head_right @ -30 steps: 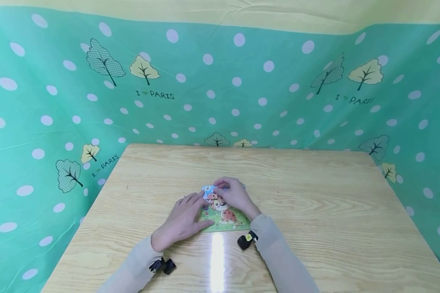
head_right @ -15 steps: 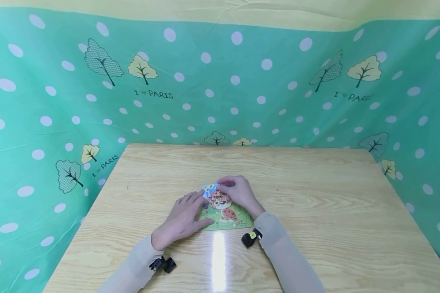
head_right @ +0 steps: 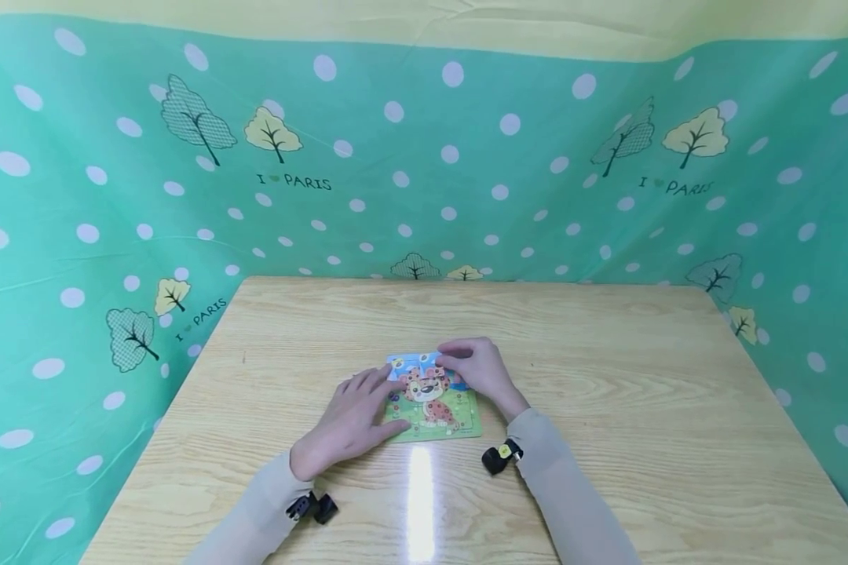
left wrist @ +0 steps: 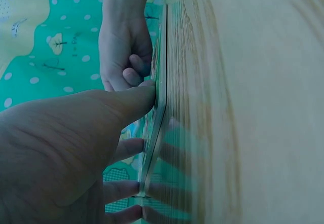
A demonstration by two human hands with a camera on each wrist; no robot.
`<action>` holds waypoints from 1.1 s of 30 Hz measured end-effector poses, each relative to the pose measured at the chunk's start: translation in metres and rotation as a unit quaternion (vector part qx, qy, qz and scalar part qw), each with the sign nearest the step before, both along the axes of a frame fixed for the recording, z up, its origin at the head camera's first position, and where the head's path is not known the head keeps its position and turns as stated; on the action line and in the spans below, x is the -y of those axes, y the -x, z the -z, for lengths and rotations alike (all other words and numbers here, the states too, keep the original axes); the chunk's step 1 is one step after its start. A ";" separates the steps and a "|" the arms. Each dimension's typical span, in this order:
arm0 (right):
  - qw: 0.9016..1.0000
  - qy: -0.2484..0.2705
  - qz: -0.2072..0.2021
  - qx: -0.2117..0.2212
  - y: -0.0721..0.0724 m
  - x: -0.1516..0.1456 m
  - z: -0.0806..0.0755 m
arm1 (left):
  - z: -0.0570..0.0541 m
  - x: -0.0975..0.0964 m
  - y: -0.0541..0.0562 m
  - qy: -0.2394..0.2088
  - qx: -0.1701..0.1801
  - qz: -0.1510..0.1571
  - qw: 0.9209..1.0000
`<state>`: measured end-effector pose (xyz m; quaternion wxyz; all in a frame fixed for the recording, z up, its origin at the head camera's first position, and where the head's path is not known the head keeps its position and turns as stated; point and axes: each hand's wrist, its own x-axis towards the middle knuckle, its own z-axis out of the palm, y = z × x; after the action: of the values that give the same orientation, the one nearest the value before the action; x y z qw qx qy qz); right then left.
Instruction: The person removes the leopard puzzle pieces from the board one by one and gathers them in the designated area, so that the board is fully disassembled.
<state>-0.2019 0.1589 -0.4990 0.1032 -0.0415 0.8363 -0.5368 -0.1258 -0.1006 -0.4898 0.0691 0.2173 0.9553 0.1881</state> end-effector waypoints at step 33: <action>0.998 -0.022 0.052 0.011 0.000 -0.070 0.001 | 0.002 0.002 -0.001 0.004 -0.002 0.015 1.000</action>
<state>-0.2017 0.2287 -0.5000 0.0851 0.0097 0.8477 -0.5235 -0.1250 -0.1023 -0.4915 0.0705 0.2314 0.9529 0.1830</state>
